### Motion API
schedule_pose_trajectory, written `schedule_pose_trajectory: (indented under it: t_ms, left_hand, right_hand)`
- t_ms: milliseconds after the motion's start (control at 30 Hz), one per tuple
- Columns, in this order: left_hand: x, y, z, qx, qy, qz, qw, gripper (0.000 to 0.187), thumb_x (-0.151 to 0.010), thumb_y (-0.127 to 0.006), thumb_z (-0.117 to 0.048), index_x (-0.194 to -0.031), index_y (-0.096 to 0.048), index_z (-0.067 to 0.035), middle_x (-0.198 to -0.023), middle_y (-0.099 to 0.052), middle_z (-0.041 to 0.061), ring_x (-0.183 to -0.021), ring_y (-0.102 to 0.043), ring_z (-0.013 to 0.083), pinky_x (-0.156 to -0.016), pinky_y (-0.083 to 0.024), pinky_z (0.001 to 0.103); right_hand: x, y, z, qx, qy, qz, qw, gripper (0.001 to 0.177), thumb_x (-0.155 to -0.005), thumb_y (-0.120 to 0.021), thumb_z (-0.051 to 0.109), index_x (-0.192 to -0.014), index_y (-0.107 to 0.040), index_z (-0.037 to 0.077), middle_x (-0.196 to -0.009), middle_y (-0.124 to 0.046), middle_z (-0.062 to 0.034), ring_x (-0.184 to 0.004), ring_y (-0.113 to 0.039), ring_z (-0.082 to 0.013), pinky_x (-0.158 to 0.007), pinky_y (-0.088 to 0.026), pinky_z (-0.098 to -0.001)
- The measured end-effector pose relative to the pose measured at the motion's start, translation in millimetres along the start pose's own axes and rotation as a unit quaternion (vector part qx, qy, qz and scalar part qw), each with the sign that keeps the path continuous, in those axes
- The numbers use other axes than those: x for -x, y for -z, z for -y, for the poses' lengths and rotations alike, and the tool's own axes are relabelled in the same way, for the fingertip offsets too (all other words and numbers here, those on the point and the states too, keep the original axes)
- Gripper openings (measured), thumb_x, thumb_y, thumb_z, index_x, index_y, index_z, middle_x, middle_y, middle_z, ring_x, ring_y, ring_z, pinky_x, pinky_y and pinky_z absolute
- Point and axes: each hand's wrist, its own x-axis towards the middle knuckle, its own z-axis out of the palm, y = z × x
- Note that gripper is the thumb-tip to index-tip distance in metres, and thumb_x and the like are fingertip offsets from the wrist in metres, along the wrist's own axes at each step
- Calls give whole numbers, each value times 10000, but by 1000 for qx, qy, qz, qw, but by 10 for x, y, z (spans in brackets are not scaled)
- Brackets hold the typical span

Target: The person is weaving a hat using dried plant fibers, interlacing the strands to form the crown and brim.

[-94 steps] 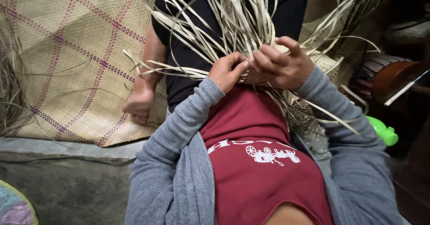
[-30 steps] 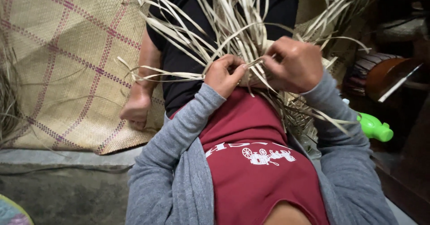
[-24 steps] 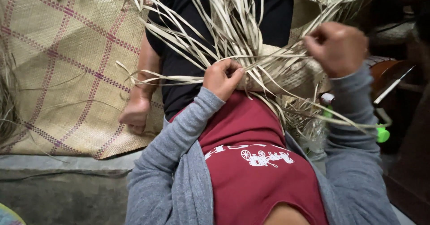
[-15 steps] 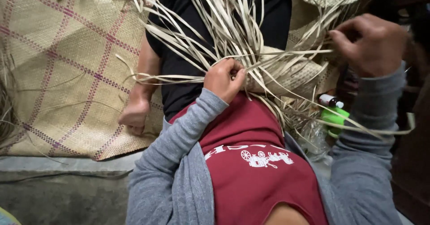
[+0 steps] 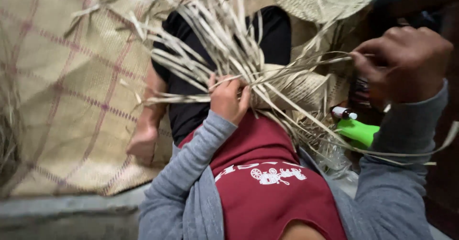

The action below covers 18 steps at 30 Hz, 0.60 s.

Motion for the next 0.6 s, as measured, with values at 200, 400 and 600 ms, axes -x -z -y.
schedule_pose_trajectory:
  t_ms: [200, 400, 600]
  left_hand:
    - [38, -85, 117, -23, 2, 7, 1000, 114, -823, -732, -173, -898, -711, -91, -1071, -678, 79, -1091, -594, 317, -1107, -306, 612]
    - [71, -167, 282, -9, 11, 28, 999, 112, -844, -744, -204, -888, -693, -113, -1041, -649, 79, -986, -578, 328, -988, -406, 521]
    - [22, -19, 228, 44, 35, 24, 998, 119, -810, -750, -146, -779, -676, -57, -882, -624, 75, -763, -579, 252, -703, -475, 373]
  right_hand:
    - [79, 419, 40, 149, 35, -65, 986, 133, -1021, -989, 346, -1033, -861, 315, -841, -697, 112, -734, -563, -97, -1001, -460, -353]
    - [483, 329, -616, 285, -116, -97, 947, 185, -1164, -1029, 423, -1088, -894, 322, -807, -550, 75, -792, -471, -116, -1030, -459, -350]
    - [1081, -487, -2047, 187, -190, -153, 951, 204, -1273, -974, 83, -1171, -799, 101, -972, -667, -27, -821, -573, -137, -800, -557, -259]
